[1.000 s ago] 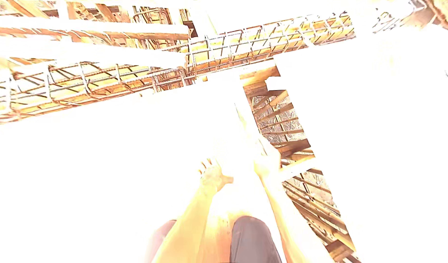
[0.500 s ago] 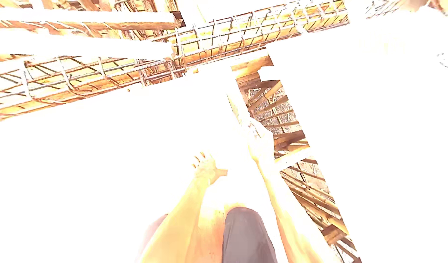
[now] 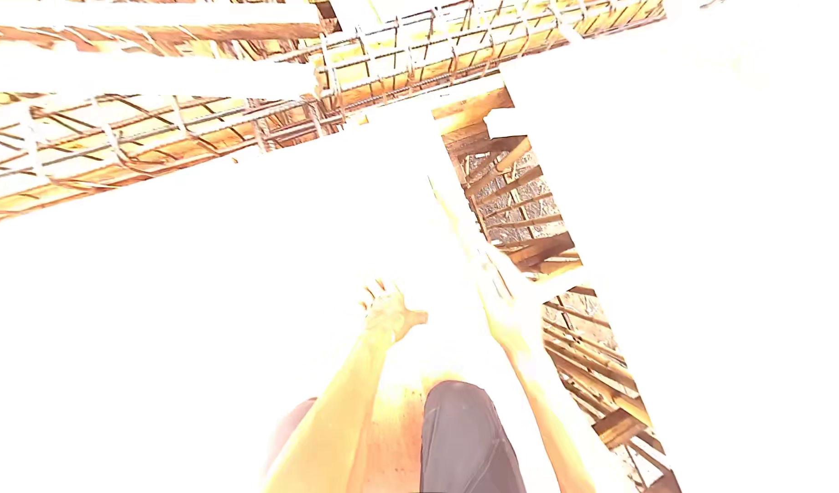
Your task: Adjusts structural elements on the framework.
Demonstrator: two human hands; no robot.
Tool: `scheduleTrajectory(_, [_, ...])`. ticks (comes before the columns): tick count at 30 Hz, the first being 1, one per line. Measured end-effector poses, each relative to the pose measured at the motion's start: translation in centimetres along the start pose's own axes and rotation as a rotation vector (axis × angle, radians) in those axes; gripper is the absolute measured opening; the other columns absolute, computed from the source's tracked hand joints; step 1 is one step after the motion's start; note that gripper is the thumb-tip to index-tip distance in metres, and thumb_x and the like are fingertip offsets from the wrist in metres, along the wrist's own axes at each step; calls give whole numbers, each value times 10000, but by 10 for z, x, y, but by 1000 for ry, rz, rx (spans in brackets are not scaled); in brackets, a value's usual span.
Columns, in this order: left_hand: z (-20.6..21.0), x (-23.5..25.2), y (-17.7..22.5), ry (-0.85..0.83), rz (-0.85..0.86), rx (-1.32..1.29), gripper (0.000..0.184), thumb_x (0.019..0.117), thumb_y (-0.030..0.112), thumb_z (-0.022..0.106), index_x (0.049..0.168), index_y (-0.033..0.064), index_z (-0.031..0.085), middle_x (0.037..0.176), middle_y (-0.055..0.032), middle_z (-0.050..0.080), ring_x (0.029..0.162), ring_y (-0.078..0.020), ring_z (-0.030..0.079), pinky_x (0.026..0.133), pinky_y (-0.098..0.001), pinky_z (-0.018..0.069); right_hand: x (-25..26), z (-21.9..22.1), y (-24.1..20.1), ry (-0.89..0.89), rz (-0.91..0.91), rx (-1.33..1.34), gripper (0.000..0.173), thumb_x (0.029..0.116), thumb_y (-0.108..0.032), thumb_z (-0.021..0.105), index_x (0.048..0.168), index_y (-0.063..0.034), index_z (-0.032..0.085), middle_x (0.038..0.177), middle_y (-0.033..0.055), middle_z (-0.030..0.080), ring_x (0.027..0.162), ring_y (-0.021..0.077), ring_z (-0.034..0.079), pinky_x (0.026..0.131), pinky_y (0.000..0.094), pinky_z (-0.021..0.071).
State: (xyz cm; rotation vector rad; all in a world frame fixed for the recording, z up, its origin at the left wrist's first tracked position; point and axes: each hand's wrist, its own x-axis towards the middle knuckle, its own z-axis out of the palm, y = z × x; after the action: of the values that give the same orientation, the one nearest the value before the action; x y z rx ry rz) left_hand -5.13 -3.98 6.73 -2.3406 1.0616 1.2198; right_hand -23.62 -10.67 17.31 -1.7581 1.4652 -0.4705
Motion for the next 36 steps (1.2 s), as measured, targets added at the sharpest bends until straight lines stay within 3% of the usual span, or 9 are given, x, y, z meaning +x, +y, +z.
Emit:
scheduleTrajectory(3, [3,1,0,-17,-26,10,1509,552,816,793,1618,9,93,1601,-297,224,1470,-444,248,1141,-607,281,-61,-27,30,116,-123,65,389,976,-247,627,1305,-48,678,950,-4,750,664,67,677,582,297,620])
scheduleTrajectory(7, [3,0,-2,-11,-16,5,1485,576,800,803,1622,23,92,1625,-293,196,1489,-449,224,1143,-626,272,14,33,18,130,-222,8,395,1007,-228,566,1346,-45,651,1173,73,744,993,123,714,878,342,593])
scheduleTrajectory(12, [2,-1,-2,-9,-9,-15,1540,542,819,807,1624,17,60,1642,-318,134,1512,-488,167,1177,-633,248,12,10,-9,-44,24,18,410,1035,-292,561,1438,-220,590,1197,10,722,990,139,707,837,416,605])
scheduleTrajectory(16, [1,5,1,-55,-31,26,1524,552,856,757,1619,1,83,1639,-325,143,1513,-494,162,1168,-655,225,-59,-17,39,139,-179,54,386,976,-246,627,1301,-45,683,993,-7,755,770,48,699,657,272,624])
scheduleTrajectory(20, [2,2,0,-25,-27,26,1515,560,829,786,1621,4,85,1640,-316,148,1514,-485,172,1171,-650,238,24,42,7,86,-64,70,419,1004,-222,559,1400,-94,614,1226,73,720,1055,129,695,924,364,579])
scheduleTrajectory(22, [-1,3,1,-5,-26,39,1533,563,831,784,1621,-2,54,1639,-317,138,1507,-480,191,1166,-633,264,46,42,-15,-7,75,104,396,1023,-241,570,1415,-193,598,1146,66,711,933,168,695,789,424,593])
scheduleTrajectory(28, [-2,0,4,-45,-53,78,1511,556,851,768,1603,-25,121,1620,-323,171,1494,-489,204,1153,-637,284,-76,-9,51,119,-179,4,390,996,-271,587,1327,-81,672,1080,-16,752,928,44,708,794,269,625])
scheduleTrajectory(32, [-3,-5,2,-36,-38,67,1524,559,853,771,1614,-17,97,1635,-333,133,1505,-490,188,1164,-624,276,7,55,21,139,-103,-103,367,972,-231,561,1239,-52,738,1144,96,757,984,213,721,853,459,563])
scheduleTrajectory(36, [-4,-10,-2,-32,-29,50,1503,578,823,789,1615,-15,95,1637,-321,162,1505,-490,207,1165,-629,290,16,37,5,10,83,5,304,1029,-351,569,1233,-178,714,1034,9,737,871,141,707,744,420,602])
